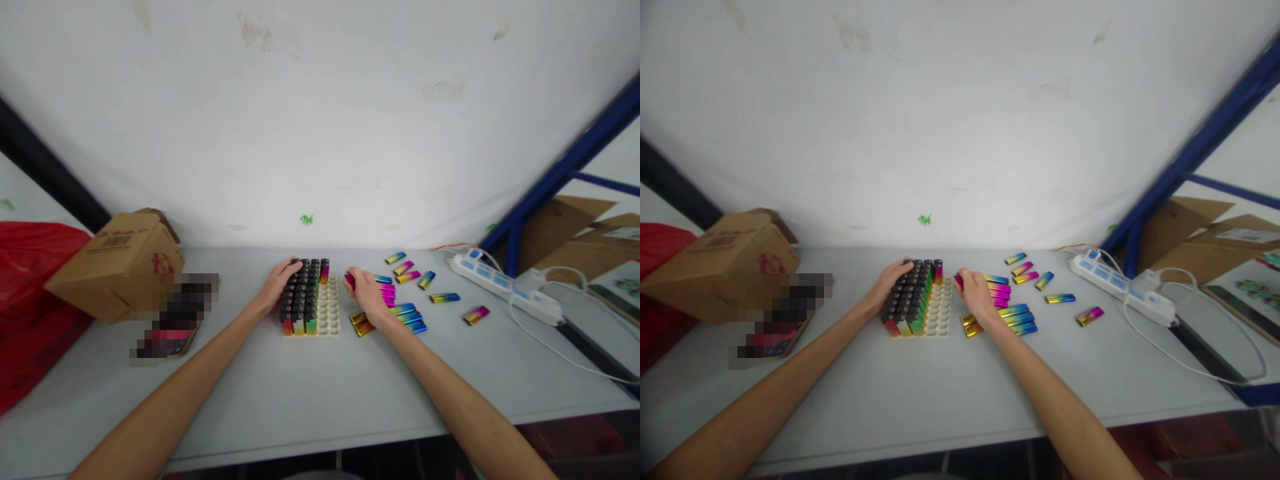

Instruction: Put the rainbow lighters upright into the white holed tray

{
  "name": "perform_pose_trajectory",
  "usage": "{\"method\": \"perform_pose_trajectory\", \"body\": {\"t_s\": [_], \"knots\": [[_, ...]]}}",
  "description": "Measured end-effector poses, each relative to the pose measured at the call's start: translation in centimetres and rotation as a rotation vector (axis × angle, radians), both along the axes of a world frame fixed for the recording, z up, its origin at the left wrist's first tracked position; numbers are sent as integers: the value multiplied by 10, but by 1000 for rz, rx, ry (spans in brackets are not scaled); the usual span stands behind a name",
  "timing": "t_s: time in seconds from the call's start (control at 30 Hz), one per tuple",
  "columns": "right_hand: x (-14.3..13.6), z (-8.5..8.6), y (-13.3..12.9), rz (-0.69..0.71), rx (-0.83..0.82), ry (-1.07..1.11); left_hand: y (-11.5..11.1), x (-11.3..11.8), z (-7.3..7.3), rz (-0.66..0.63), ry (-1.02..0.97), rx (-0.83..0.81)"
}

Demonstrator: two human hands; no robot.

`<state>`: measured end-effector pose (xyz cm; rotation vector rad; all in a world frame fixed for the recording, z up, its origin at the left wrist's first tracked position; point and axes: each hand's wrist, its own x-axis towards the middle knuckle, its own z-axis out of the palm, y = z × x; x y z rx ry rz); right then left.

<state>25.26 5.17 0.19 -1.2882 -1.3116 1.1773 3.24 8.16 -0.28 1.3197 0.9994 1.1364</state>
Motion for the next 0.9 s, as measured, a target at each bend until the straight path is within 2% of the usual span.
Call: {"method": "perform_pose_trajectory", "body": {"t_s": [0.17,0.33,0.5,0.57,0.7,0.9], "knots": [[3,-2,2,33,9,0,1,-1,-2,-4,14,18],[6,-5,5,141,97,20,1,-1,-2,-8,11,27],[13,0,3,179,282,-182,1,-1,-1,-23,10,27],[14,5,0,171,352,-316,0,-1,-2,-22,9,26],[14,12,-6,68,461,-499,1,-1,-4,-15,1,27],[4,7,-7,-4,425,-473,1,0,-2,-15,5,21]]}}
